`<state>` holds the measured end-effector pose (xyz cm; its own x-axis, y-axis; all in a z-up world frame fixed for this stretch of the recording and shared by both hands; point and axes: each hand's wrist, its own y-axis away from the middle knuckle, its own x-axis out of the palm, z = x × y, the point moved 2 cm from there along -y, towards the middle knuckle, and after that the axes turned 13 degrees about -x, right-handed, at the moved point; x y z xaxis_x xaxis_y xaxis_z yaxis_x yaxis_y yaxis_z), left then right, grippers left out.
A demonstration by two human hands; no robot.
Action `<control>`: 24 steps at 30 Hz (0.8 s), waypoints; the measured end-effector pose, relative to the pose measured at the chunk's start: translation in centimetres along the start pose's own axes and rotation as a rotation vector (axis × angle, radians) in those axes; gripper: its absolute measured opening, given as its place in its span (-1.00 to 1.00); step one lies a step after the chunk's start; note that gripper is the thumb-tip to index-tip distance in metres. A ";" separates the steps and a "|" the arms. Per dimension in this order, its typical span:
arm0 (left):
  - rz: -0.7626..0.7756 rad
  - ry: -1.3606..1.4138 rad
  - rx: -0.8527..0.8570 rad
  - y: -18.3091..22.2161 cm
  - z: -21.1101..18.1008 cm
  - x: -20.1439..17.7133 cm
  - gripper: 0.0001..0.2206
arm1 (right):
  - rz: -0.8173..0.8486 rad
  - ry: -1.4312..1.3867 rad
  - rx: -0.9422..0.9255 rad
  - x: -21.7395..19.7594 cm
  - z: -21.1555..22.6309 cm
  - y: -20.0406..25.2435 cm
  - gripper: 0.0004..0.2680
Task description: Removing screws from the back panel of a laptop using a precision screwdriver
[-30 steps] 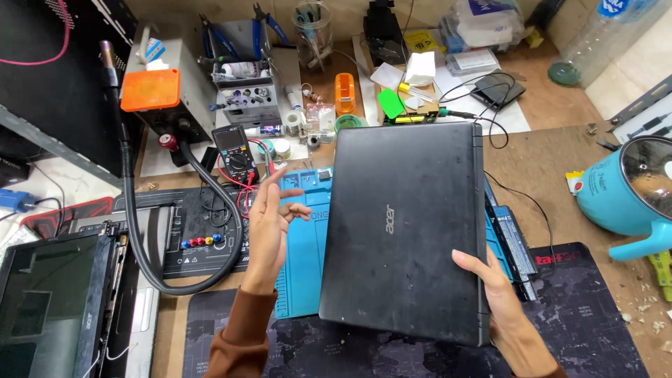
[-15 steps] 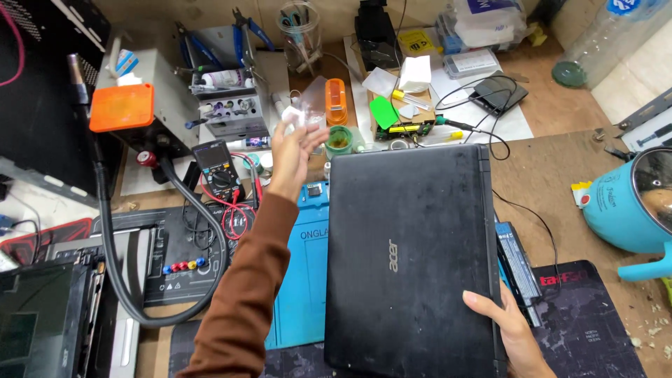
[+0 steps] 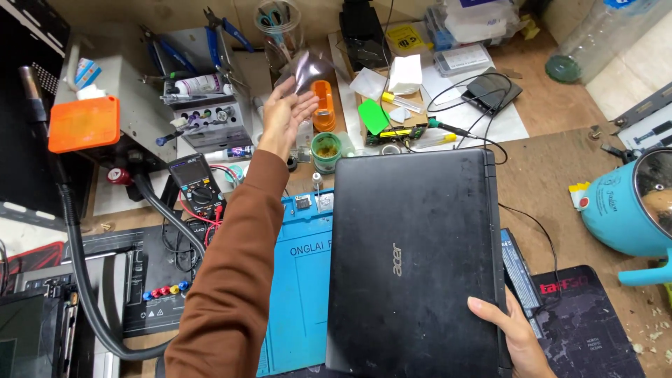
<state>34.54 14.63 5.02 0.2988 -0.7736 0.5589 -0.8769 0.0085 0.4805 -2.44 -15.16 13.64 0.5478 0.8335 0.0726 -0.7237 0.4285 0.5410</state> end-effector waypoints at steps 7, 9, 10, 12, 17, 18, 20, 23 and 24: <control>0.102 0.010 0.062 -2.3 -0.1 -0.6 -0.19 | -0.034 0.023 0.022 0.4 0.0 -0.2 -0.53; 0.087 -0.128 0.003 -1.9 -0.3 -0.6 -0.04 | 0.054 0.005 -0.057 -0.8 -1.7 -1.5 -0.55; 0.085 -0.127 0.006 -1.9 -0.2 -0.9 -0.04 | 0.057 0.005 -0.056 -0.7 -1.8 -1.5 -0.55; 0.052 -0.147 0.018 -1.9 0.0 -1.7 -0.07 | 0.050 -0.002 -0.042 -0.5 -2.2 -1.5 -0.55; -0.010 -0.340 0.066 7.7 0.0 -2.1 -0.31 | 0.081 -0.022 -0.048 -0.5 -3.9 -1.6 -0.58; -0.040 -0.412 0.049 9.9 0.2 -2.0 -0.38 | 0.072 -0.029 -0.036 -0.6 -4.5 -1.7 -0.60; -0.038 -0.405 0.052 13.3 1.5 -3.0 -0.36 | 0.107 -0.034 -0.050 -0.3 -4.8 -1.2 -0.61; -0.026 -0.511 0.098 19.0 4.0 -4.9 -0.36 | 0.125 -0.046 -0.046 0.4 -4.8 0.0 -0.61; -0.018 -0.623 0.142 20.9 4.8 -5.5 -0.38 | 0.110 -0.053 -0.027 0.7 -4.7 0.4 -0.61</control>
<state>12.79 16.02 8.76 0.0763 -0.9965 0.0331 -0.9278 -0.0588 0.3683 -4.32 -12.76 9.93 0.4850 0.8569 0.1745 -0.7914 0.3452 0.5045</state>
